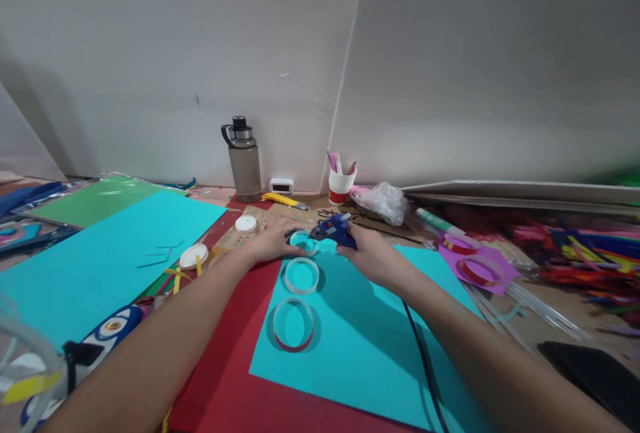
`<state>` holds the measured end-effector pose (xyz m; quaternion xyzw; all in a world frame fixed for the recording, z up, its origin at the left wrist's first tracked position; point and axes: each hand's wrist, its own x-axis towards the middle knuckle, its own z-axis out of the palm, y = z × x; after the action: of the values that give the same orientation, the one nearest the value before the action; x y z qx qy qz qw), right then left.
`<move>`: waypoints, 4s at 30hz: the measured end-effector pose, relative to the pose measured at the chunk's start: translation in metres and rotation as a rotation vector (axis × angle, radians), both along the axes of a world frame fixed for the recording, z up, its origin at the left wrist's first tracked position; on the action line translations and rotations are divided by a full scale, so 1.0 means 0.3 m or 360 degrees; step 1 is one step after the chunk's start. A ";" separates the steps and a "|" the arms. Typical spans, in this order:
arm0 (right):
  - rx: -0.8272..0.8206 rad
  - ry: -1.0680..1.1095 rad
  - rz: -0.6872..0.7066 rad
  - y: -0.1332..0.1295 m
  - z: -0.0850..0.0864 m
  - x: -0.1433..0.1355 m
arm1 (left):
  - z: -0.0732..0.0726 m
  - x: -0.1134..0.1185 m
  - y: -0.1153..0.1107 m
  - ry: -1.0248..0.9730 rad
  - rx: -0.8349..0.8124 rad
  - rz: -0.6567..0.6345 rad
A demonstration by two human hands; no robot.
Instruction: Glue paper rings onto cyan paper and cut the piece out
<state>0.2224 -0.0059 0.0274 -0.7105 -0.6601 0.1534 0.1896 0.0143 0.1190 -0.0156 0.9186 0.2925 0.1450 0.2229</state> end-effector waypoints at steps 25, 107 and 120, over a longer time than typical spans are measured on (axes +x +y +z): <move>0.0026 0.0005 -0.0003 -0.005 -0.008 -0.011 | -0.020 -0.007 0.021 -0.0018 -0.0177 -0.0001; 0.0106 0.0091 0.0040 0.009 -0.040 -0.006 | 0.000 -0.001 -0.005 -0.0030 -0.0029 0.0032; 0.0144 0.0001 0.0040 0.009 -0.049 -0.013 | -0.016 -0.005 0.004 -0.0101 -0.0064 0.0020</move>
<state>0.2186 -0.0031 0.0128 -0.6928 -0.6752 0.1259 0.2198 0.0128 0.1202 -0.0203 0.9070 0.2938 0.1696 0.2495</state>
